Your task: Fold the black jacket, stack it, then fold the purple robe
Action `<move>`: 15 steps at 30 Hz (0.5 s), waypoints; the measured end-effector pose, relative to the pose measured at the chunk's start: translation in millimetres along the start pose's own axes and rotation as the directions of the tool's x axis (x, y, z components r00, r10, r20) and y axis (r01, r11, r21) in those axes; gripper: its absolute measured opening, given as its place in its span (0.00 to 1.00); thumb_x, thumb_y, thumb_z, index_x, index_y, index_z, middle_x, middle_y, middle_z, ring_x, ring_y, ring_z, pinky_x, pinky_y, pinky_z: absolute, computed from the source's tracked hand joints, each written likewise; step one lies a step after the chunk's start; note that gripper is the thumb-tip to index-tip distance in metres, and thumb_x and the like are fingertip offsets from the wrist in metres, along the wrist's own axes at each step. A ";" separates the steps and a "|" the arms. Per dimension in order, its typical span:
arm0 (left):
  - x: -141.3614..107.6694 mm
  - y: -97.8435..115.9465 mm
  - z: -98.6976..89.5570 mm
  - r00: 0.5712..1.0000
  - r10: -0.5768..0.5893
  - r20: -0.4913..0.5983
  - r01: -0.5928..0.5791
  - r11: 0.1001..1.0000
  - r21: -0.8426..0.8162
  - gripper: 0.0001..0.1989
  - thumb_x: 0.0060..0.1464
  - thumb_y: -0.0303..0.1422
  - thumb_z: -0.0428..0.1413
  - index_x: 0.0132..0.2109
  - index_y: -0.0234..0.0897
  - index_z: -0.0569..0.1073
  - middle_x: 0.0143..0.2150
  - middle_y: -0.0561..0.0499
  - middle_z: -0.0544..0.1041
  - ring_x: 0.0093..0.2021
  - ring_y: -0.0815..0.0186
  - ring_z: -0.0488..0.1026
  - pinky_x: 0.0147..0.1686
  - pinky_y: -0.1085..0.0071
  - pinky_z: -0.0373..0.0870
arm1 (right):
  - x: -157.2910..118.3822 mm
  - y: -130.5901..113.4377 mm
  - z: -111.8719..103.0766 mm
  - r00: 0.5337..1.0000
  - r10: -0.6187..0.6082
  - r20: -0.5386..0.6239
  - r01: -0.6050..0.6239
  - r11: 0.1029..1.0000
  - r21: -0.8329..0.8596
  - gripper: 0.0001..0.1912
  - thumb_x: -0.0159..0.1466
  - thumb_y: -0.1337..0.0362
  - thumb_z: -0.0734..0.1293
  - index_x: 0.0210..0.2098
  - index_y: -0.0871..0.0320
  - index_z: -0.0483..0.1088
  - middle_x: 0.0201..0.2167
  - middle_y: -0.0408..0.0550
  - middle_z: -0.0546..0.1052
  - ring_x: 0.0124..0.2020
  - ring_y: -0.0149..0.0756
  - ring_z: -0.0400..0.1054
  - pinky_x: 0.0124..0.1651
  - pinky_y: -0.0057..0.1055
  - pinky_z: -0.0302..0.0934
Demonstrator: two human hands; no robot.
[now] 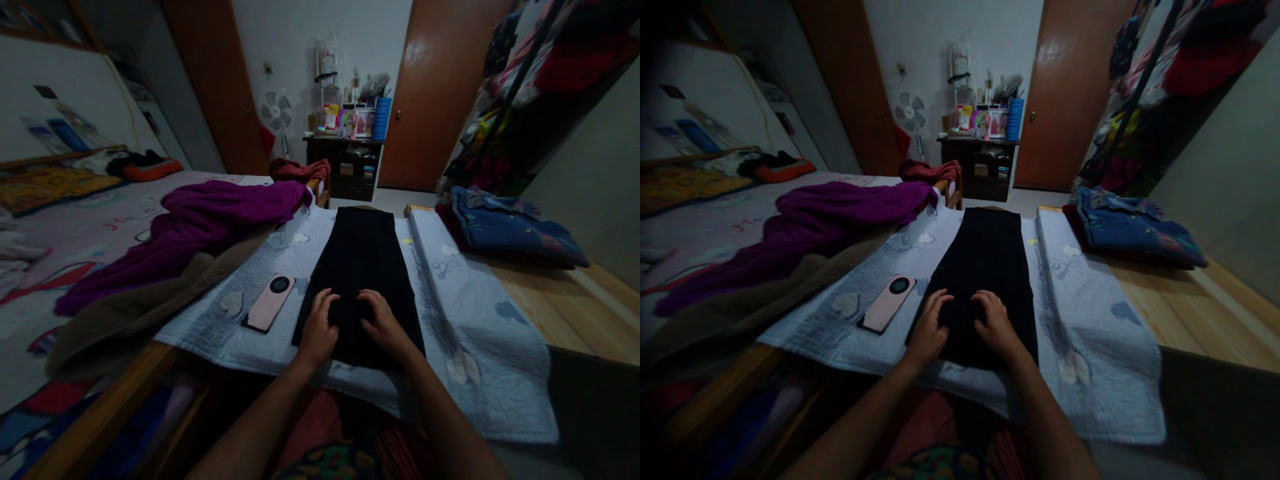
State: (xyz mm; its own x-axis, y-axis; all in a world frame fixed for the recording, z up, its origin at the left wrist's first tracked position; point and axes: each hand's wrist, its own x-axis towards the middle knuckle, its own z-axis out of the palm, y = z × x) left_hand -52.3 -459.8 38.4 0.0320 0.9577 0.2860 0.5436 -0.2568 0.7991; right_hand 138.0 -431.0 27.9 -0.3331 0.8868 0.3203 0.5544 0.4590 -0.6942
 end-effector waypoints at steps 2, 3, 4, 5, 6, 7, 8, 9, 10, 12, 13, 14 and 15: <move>1.7 0.0 -1.5 1.000 0.015 0.020 -0.015 1.000 0.005 0.29 0.43 0.16 0.48 0.54 0.38 0.68 0.62 0.45 0.62 0.64 0.59 0.59 0.66 0.57 0.54 | -2.6 -8.9 0.8 0.998 -0.063 0.018 0.065 0.992 -0.112 0.29 0.51 0.73 0.64 0.53 0.54 0.64 0.59 0.54 0.62 0.62 0.45 0.54 0.62 0.49 0.50; 2.2 0.0 -2.1 0.999 0.021 0.030 -0.022 1.000 0.007 0.29 0.43 0.16 0.47 0.53 0.38 0.68 0.62 0.45 0.62 0.64 0.59 0.59 0.65 0.57 0.54 | -3.8 -12.4 1.6 0.996 -0.087 0.025 0.090 0.983 -0.162 0.29 0.51 0.74 0.65 0.53 0.54 0.65 0.60 0.54 0.62 0.62 0.46 0.53 0.62 0.50 0.49; 2.3 -0.2 -2.5 0.999 0.029 0.040 -0.029 1.000 0.010 0.30 0.42 0.16 0.47 0.54 0.38 0.68 0.62 0.45 0.62 0.64 0.59 0.59 0.65 0.58 0.55 | -4.9 -15.0 2.7 0.994 -0.106 0.027 0.109 0.972 -0.208 0.28 0.51 0.75 0.65 0.52 0.54 0.66 0.60 0.54 0.62 0.62 0.47 0.53 0.62 0.51 0.49; 2.0 -0.5 -2.8 0.998 0.037 0.047 -0.038 0.999 0.013 0.30 0.42 0.16 0.47 0.54 0.38 0.68 0.62 0.45 0.62 0.64 0.60 0.59 0.65 0.58 0.55 | -6.0 -16.7 3.7 0.992 -0.121 0.023 0.123 0.960 -0.250 0.26 0.52 0.76 0.64 0.50 0.54 0.68 0.59 0.54 0.63 0.62 0.47 0.54 0.62 0.51 0.49; 1.3 -1.1 -3.1 0.998 0.048 0.051 -0.049 0.999 0.016 0.32 0.41 0.16 0.46 0.55 0.39 0.67 0.62 0.46 0.62 0.64 0.60 0.59 0.65 0.58 0.55 | -6.9 -17.5 4.5 0.991 -0.134 0.016 0.133 0.949 -0.287 0.24 0.52 0.77 0.64 0.47 0.54 0.70 0.58 0.54 0.65 0.61 0.47 0.55 0.62 0.51 0.49; 0.2 -2.1 -3.5 0.997 0.063 0.049 -0.064 0.998 0.018 0.33 0.41 0.15 0.46 0.57 0.39 0.66 0.63 0.46 0.61 0.64 0.60 0.59 0.65 0.58 0.55 | -7.7 -17.6 5.1 0.989 -0.145 0.006 0.139 0.938 -0.318 0.22 0.53 0.77 0.63 0.45 0.55 0.71 0.57 0.54 0.66 0.61 0.47 0.56 0.62 0.51 0.50; -1.4 -3.4 -4.1 0.996 0.082 0.046 -0.083 0.996 0.023 0.35 0.41 0.15 0.46 0.59 0.39 0.64 0.63 0.45 0.61 0.64 0.61 0.58 0.65 0.58 0.55 | -8.5 -17.3 5.2 0.988 -0.155 -0.003 0.145 0.929 -0.342 0.20 0.54 0.78 0.63 0.43 0.55 0.72 0.55 0.54 0.68 0.60 0.47 0.57 0.61 0.51 0.51; -3.3 -5.2 -4.9 0.994 0.101 0.038 -0.102 0.994 0.032 0.37 0.41 0.15 0.46 0.60 0.39 0.62 0.63 0.45 0.61 0.64 0.61 0.58 0.65 0.58 0.55 | -9.3 -16.7 5.0 0.986 -0.166 -0.010 0.151 0.922 -0.358 0.20 0.55 0.78 0.63 0.42 0.55 0.73 0.54 0.53 0.69 0.59 0.47 0.57 0.61 0.51 0.51; -5.4 -7.2 -6.0 0.992 0.120 0.032 -0.122 0.991 0.047 0.38 0.41 0.15 0.45 0.61 0.39 0.60 0.63 0.45 0.60 0.65 0.62 0.57 0.65 0.59 0.55 | -10.2 -16.2 4.4 0.985 -0.174 -0.015 0.156 0.917 -0.367 0.19 0.55 0.78 0.63 0.42 0.54 0.73 0.53 0.53 0.69 0.59 0.47 0.58 0.60 0.51 0.52; -9.7 -11.9 -9.1 0.987 0.150 0.051 -0.154 0.983 0.097 0.37 0.40 0.15 0.45 0.60 0.38 0.62 0.63 0.46 0.61 0.64 0.63 0.58 0.65 0.60 0.56 | -11.8 -15.1 3.1 0.984 -0.177 -0.022 0.156 0.915 -0.372 0.19 0.56 0.77 0.63 0.43 0.53 0.74 0.53 0.53 0.70 0.59 0.47 0.58 0.60 0.52 0.52; -11.5 -14.2 -11.1 0.985 0.157 0.078 -0.166 0.978 0.130 0.36 0.40 0.14 0.45 0.58 0.38 0.65 0.62 0.47 0.62 0.63 0.63 0.59 0.64 0.62 0.57 | -12.5 -14.6 2.5 0.985 -0.170 -0.025 0.149 0.918 -0.368 0.19 0.56 0.77 0.63 0.43 0.53 0.74 0.52 0.53 0.70 0.59 0.47 0.59 0.60 0.52 0.52; -13.0 -16.1 -13.3 0.981 0.157 0.116 -0.175 0.970 0.169 0.34 0.40 0.14 0.45 0.56 0.38 0.67 0.62 0.47 0.63 0.62 0.64 0.60 0.64 0.63 0.58 | -13.1 -14.1 2.2 0.988 -0.156 -0.021 0.138 0.924 -0.357 0.19 0.57 0.76 0.63 0.44 0.53 0.74 0.52 0.52 0.71 0.58 0.47 0.59 0.60 0.53 0.52; -14.2 -17.5 -15.7 0.975 0.151 0.162 -0.184 0.959 0.215 0.33 0.40 0.14 0.45 0.54 0.38 0.69 0.61 0.48 0.65 0.61 0.64 0.62 0.62 0.64 0.59 | -13.5 -13.6 2.0 0.991 -0.136 -0.009 0.125 0.932 -0.341 0.19 0.57 0.76 0.63 0.44 0.52 0.74 0.52 0.52 0.71 0.58 0.47 0.60 0.60 0.52 0.52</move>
State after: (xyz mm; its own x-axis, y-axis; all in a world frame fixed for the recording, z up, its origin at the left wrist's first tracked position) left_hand -75.4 -470.9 28.6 0.2492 0.9162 0.3139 0.6959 -0.3948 0.5999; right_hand 133.4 -449.4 31.7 -0.3981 0.8167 0.4177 0.7350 0.5564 -0.3875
